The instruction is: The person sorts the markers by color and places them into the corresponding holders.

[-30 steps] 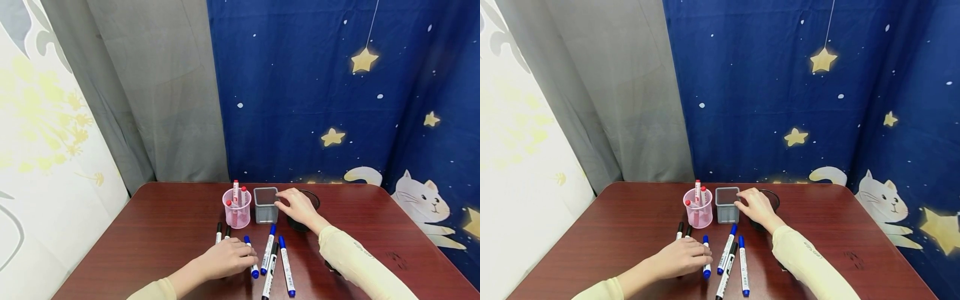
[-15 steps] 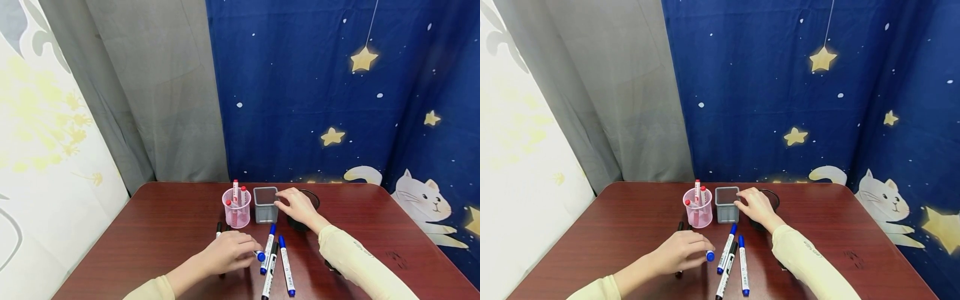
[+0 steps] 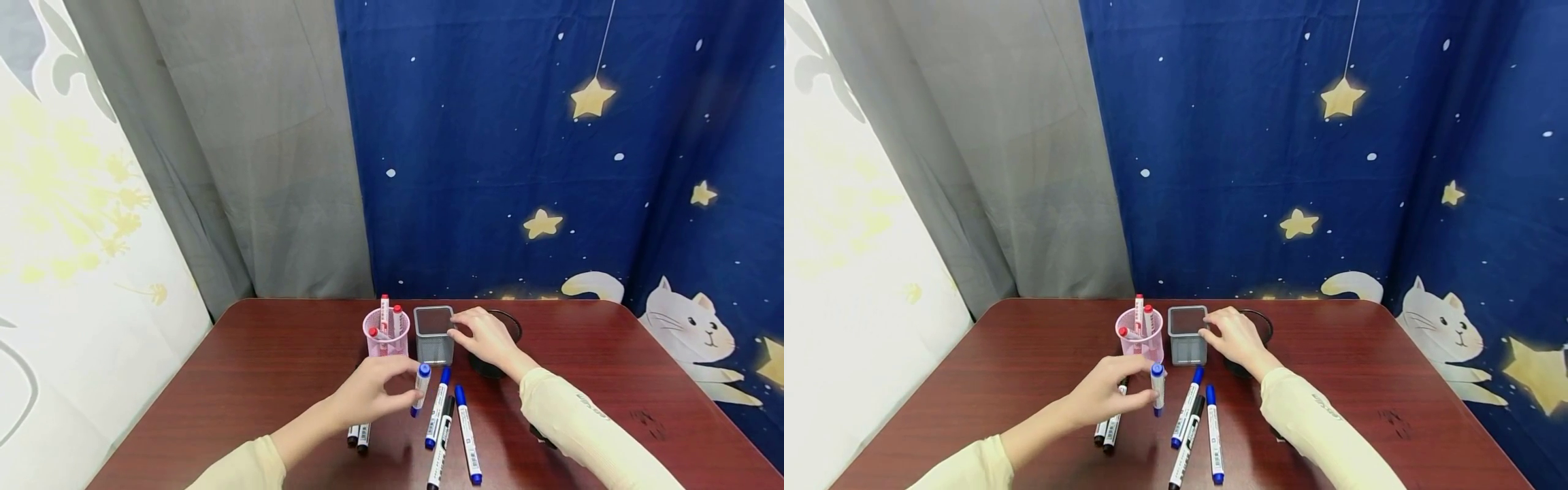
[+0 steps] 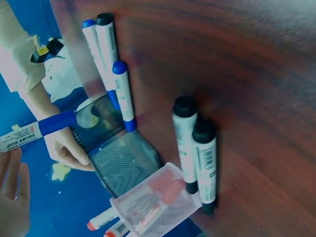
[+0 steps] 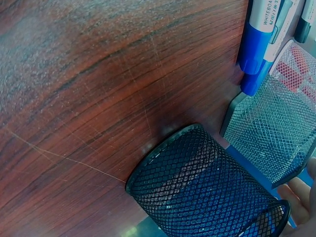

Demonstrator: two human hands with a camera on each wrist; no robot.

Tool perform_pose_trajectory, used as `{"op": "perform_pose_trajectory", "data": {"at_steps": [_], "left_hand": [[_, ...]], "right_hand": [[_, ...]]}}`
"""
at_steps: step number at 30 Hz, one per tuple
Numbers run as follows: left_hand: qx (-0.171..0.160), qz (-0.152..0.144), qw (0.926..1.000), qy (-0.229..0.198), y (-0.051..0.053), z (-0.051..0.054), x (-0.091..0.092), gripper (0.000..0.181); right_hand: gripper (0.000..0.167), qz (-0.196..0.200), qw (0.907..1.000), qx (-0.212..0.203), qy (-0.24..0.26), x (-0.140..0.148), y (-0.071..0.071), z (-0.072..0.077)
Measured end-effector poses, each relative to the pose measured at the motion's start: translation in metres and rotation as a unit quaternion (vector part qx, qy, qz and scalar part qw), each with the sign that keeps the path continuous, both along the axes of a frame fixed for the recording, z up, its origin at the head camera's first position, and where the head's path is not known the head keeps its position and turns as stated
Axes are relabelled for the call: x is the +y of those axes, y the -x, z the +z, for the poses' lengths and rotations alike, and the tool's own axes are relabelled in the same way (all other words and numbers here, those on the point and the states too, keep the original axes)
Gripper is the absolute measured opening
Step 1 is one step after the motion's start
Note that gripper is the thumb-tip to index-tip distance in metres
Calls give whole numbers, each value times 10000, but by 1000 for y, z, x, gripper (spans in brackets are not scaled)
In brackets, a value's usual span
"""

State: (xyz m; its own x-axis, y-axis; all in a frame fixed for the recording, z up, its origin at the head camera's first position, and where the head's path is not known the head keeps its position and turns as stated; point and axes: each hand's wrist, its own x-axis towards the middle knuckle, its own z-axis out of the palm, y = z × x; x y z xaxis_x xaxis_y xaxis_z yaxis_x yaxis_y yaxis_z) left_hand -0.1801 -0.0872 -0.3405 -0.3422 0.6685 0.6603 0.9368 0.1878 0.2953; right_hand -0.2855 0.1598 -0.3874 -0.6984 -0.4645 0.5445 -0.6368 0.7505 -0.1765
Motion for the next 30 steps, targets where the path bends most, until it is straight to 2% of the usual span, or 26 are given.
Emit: {"op": "perform_pose_trajectory", "data": {"at_steps": [3, 7, 12, 13, 15, 19, 25, 30], "left_hand": [[-491, -54, 9985, -238, 2, 7, 1, 20], [-820, 80, 9957, -414, 7, 18, 2, 19], [-1184, 381, 9911, -484, 4, 47, 5, 15], [-1297, 435, 9894, -477, 7, 49, 4, 14], [-1440, 558, 9868, -478, 16, 50, 4, 13], [-1585, 791, 9833, -419, 37, 43, 2, 12], [-1751, 919, 9790, -487, 49, 48, 5, 16], [-1750, 1030, 9779, -492, 59, 54, 9, 17]], "right_hand": [[30, -18, 10000, -30, -4, 0, 0, 0], [31, -16, 10000, -2, -19, 0, 0, 1], [31, -39, 10000, 47, -19, -1, -1, 2], [31, -51, 10000, 42, -15, -1, -1, 2], [31, -65, 10000, 52, -16, -1, -1, 1], [30, -63, 9999, 102, 3, -1, 1, -1], [29, -40, 9999, 104, 15, -2, 1, -1], [30, -51, 9999, 90, -44, -2, 2, 0]]}}
